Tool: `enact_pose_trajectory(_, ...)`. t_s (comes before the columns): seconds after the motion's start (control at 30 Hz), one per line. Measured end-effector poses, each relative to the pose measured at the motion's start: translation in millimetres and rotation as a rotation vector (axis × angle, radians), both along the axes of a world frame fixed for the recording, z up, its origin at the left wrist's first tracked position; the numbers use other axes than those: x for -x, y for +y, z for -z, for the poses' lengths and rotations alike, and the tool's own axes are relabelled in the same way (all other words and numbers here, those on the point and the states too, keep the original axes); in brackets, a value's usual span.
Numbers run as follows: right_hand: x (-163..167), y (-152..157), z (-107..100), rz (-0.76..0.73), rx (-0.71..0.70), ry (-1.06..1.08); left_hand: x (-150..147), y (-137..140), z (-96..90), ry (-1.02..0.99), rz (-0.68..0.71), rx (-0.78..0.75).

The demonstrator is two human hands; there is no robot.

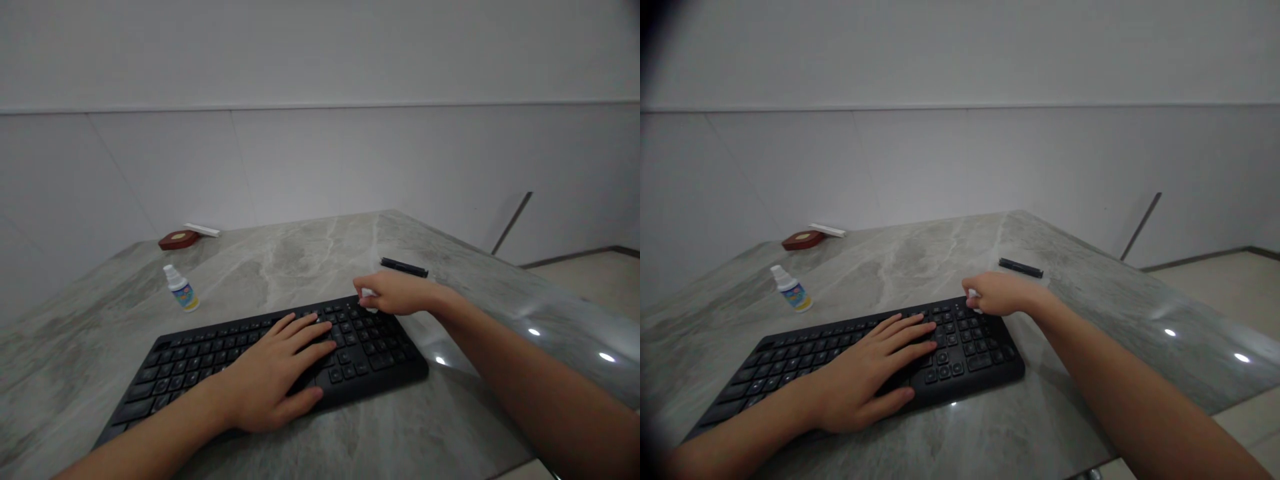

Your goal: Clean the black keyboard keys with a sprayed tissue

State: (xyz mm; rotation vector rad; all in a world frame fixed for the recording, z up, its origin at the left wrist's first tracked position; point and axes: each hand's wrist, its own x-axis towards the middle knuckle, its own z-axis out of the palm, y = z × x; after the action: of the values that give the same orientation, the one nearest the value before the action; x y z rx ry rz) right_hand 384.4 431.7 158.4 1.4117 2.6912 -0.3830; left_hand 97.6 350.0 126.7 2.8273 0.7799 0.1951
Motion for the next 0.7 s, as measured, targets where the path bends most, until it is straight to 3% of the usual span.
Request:
enact_pose_trajectory(0.07,0.1,0.5,-0.7,0.011,0.034,0.014,-0.3,0.0,-0.2,-0.009,0.002,0.002)
enact_pose_trajectory(0.23,-0.3,1.3,-1.6,0.070,-0.073,-0.001,-0.7,1.1,0.4,0.003,0.004,0.000)
enact_pose_trajectory(0.4,0.7,-1.5,-4.7,0.005,0.059,0.037,0.7,2.0,1.7,-0.018,0.012,0.006)
enact_pose_trajectory(0.57,-0.8,-0.5,-5.2,0.065,-0.057,-0.004,1.2,2.6,2.7,-0.022,0.013,-0.003)
enact_pose_trajectory(0.7,-0.5,-1.4,-5.1,-0.012,0.054,0.031,0.7,2.2,1.7,0.002,0.012,-0.011)
